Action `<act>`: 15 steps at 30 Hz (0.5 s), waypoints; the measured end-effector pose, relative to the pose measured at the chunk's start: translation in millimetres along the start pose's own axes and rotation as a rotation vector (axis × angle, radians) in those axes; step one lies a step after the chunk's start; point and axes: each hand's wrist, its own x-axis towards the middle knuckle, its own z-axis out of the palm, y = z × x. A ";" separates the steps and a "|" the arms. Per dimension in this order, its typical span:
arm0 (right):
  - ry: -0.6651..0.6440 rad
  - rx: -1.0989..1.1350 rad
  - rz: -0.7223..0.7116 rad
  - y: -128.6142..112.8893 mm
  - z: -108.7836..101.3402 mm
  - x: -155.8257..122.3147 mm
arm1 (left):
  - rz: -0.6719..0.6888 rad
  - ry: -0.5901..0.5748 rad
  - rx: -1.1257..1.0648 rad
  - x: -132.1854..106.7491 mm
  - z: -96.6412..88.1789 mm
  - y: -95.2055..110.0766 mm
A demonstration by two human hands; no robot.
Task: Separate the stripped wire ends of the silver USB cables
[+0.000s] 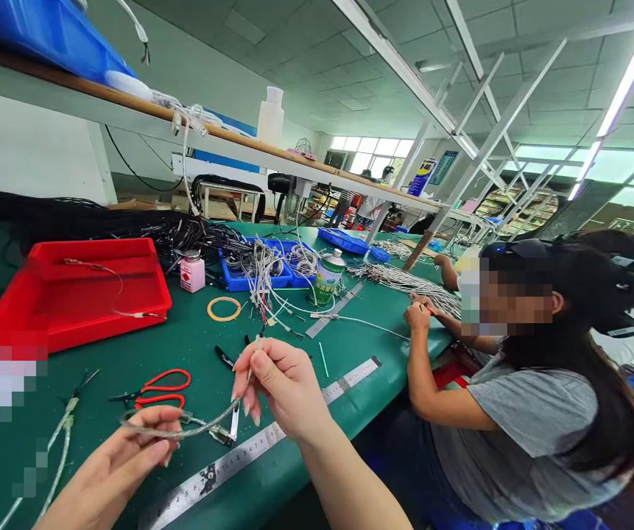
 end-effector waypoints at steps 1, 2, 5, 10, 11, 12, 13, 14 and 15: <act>-0.003 -0.003 0.002 0.8 -1.3 0.1 | -0.020 -0.015 -0.066 -0.5 -0.6 -0.4; -0.004 -0.007 0.004 1.5 -2.4 0.1 | -0.038 -0.030 -0.129 -1.3 -0.8 0.4; -0.012 -0.022 -0.001 2.8 -4.8 -0.8 | -0.076 -0.046 -0.283 -4.6 0.1 7.4; -0.034 -0.037 -0.042 5.5 -8.0 -3.7 | -0.143 -0.001 -0.446 -7.7 2.9 18.4; -0.039 -0.040 -0.049 6.2 -8.5 -4.2 | -0.152 0.005 -0.456 -7.8 3.3 19.2; -0.041 -0.045 -0.053 6.8 -8.9 -4.6 | -0.159 0.012 -0.455 -7.8 3.6 19.7; -0.041 -0.054 -0.054 7.4 -9.2 -5.0 | -0.164 0.019 -0.448 -7.6 3.9 19.9; -0.036 -0.065 -0.054 7.7 -9.4 -5.4 | -0.165 0.028 -0.437 -7.4 4.1 20.0; -0.030 -0.075 -0.053 7.9 -9.5 -5.8 | -0.167 0.036 -0.430 -7.1 4.1 19.9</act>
